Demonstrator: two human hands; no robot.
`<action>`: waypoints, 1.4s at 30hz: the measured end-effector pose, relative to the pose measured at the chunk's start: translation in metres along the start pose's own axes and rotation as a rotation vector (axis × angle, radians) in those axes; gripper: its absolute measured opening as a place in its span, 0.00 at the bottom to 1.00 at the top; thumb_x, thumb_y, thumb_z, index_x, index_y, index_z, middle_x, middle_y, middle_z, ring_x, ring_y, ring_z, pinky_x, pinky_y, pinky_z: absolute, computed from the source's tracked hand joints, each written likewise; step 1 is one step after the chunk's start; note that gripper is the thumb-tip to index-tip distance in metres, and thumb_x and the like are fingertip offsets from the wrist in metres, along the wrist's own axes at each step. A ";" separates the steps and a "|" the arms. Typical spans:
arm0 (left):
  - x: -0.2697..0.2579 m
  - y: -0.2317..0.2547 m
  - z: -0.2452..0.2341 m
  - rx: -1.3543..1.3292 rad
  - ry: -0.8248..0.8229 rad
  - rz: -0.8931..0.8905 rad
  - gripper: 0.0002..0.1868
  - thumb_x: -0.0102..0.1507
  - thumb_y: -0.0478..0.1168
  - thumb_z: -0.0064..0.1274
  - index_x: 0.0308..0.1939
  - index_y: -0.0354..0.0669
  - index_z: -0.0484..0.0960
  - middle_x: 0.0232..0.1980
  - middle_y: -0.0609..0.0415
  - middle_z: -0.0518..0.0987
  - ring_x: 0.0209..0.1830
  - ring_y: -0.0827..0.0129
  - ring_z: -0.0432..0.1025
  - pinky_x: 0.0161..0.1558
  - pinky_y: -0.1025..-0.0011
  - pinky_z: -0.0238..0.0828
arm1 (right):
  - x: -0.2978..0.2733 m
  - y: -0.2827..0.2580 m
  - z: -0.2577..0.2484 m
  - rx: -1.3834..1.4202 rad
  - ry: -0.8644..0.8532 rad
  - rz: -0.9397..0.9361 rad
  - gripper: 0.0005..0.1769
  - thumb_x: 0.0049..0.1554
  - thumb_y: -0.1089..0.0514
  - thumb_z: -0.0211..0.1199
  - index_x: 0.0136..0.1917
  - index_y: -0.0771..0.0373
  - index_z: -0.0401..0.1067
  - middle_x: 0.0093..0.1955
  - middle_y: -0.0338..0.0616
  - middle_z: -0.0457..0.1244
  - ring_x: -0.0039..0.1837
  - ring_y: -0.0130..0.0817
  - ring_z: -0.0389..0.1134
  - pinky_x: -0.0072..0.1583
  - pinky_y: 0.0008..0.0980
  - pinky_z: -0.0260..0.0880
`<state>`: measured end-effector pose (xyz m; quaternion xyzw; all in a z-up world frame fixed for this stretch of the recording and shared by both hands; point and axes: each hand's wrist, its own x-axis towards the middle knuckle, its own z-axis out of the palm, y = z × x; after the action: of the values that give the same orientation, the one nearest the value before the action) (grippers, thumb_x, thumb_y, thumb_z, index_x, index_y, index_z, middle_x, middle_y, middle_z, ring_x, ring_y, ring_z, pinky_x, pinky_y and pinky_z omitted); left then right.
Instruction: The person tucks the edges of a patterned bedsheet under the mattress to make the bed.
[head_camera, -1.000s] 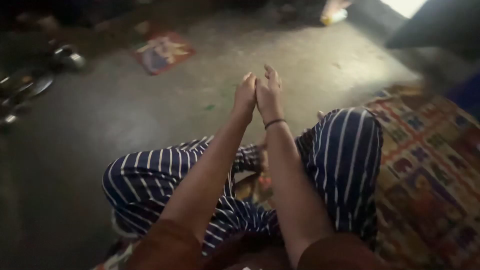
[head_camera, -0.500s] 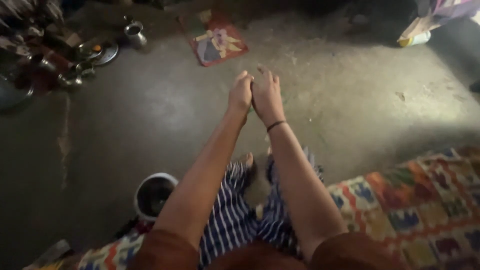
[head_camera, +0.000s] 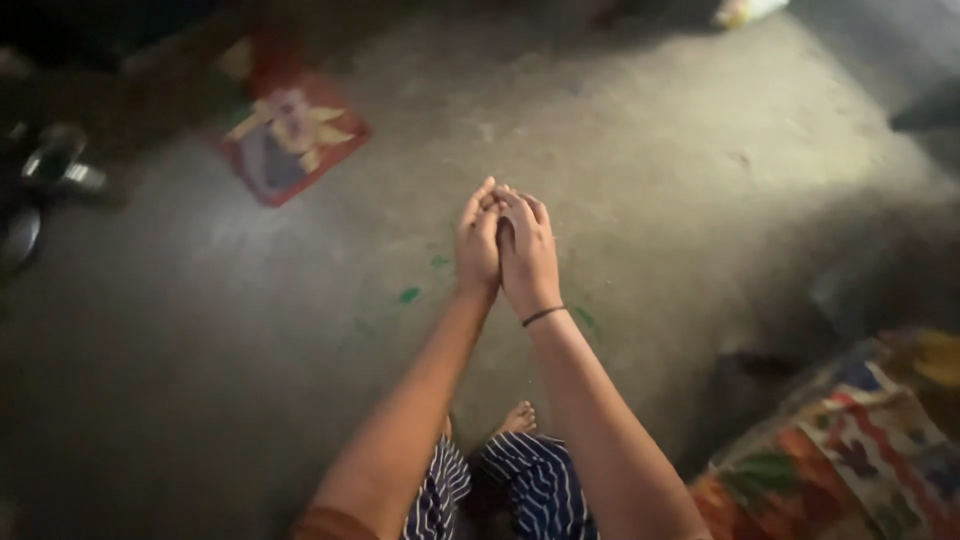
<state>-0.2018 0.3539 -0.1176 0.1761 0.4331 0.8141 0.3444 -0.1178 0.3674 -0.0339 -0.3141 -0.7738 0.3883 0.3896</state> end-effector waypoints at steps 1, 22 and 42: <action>0.006 -0.001 0.025 -0.001 -0.035 -0.032 0.23 0.71 0.35 0.42 0.70 0.30 0.68 0.61 0.47 0.78 0.60 0.67 0.72 0.63 0.71 0.68 | 0.011 0.004 -0.018 -0.020 0.036 0.023 0.21 0.60 0.67 0.55 0.66 0.64 0.71 0.67 0.55 0.63 0.71 0.51 0.64 0.71 0.41 0.65; -0.069 0.089 0.361 0.800 -0.766 -0.301 0.25 0.63 0.43 0.48 0.61 0.32 0.79 0.55 0.38 0.84 0.57 0.55 0.79 0.58 0.64 0.73 | 0.019 -0.136 -0.332 -0.430 0.427 0.522 0.20 0.57 0.55 0.62 0.63 0.59 0.75 0.63 0.54 0.67 0.68 0.49 0.66 0.69 0.42 0.65; 0.017 0.067 0.460 0.890 -1.543 -0.094 0.21 0.59 0.43 0.50 0.51 0.38 0.86 0.51 0.40 0.84 0.55 0.52 0.79 0.58 0.63 0.74 | 0.025 -0.097 -0.337 -0.359 0.930 0.845 0.20 0.57 0.56 0.64 0.63 0.56 0.76 0.50 0.45 0.72 0.52 0.34 0.74 0.55 0.35 0.74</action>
<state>0.0279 0.6088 0.1966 0.7747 0.3634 0.2102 0.4728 0.1371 0.4587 0.1902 -0.7865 -0.3875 0.1963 0.4391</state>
